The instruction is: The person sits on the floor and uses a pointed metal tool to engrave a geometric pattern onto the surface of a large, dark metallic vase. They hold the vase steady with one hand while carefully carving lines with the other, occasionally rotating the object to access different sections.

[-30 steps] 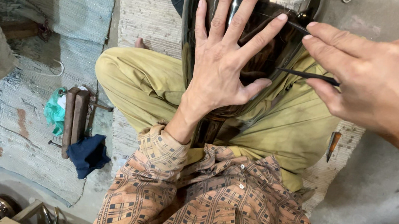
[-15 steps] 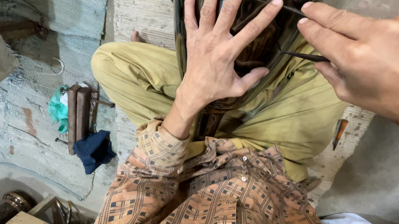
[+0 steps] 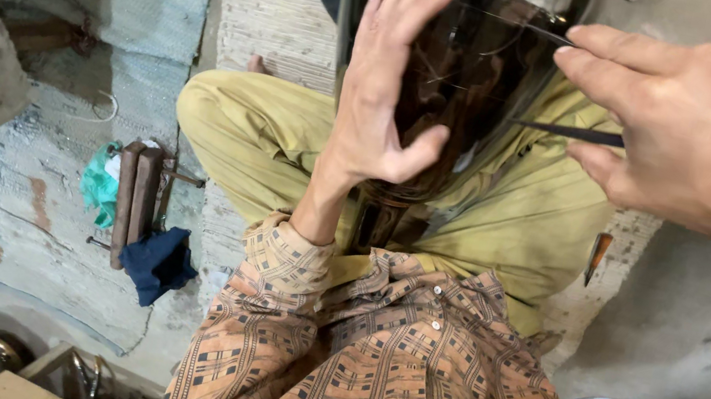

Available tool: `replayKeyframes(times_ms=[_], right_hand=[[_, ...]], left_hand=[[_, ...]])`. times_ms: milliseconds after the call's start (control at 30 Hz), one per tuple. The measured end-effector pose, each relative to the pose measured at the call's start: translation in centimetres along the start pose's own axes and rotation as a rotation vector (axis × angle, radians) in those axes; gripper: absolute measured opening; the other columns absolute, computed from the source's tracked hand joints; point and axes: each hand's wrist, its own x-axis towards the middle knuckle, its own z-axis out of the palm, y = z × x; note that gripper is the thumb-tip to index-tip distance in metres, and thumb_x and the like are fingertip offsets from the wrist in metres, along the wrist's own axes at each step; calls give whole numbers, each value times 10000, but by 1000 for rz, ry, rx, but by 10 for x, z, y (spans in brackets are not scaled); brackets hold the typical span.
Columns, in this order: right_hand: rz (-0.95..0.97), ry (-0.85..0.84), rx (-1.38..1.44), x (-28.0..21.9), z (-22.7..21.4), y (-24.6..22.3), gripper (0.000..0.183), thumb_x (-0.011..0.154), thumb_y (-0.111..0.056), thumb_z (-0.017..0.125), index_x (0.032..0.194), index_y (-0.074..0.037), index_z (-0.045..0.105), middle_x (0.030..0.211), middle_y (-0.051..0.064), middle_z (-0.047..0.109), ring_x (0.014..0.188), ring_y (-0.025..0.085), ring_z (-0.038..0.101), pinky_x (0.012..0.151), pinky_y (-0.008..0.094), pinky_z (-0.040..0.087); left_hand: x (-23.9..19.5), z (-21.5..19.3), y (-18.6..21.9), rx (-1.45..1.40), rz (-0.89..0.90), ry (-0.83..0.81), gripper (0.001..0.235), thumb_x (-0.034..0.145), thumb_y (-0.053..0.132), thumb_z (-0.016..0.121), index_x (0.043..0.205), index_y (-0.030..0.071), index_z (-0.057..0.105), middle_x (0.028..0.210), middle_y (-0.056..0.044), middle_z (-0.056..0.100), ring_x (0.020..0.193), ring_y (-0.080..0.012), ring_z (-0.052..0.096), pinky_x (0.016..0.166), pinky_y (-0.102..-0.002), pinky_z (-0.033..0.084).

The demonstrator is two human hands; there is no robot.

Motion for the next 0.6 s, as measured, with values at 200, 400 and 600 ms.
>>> replayKeyframes(times_ms=[200, 400, 600], right_hand=[[66, 43, 153, 9, -20, -19, 593, 733, -451, 793, 1234, -135, 761, 1260, 38, 739, 770, 289, 748, 703, 395, 615], [204, -221, 62, 24, -48, -44, 549, 865, -498, 753, 1287, -148, 736, 701, 98, 743, 661, 280, 728, 669, 385, 598], [232, -180, 115, 29, -60, -54, 578, 897, -462, 728, 1379, -143, 697, 549, 142, 669, 552, 294, 693, 620, 394, 569]], left_hand=[[-21, 8, -21, -32, -11, 117, 849, 802, 384, 610, 1586, 171, 365, 1692, -45, 282, 1603, -259, 219, 1318, -504, 111], [-29, 10, -19, 30, -25, 101, 879, 748, 332, 665, 1555, 153, 367, 1698, -54, 261, 1625, -274, 209, 1311, -516, 112], [-28, 13, -21, 13, 8, 150, 898, 712, 250, 695, 1551, 148, 392, 1681, -54, 279, 1605, -278, 234, 1310, -527, 129]])
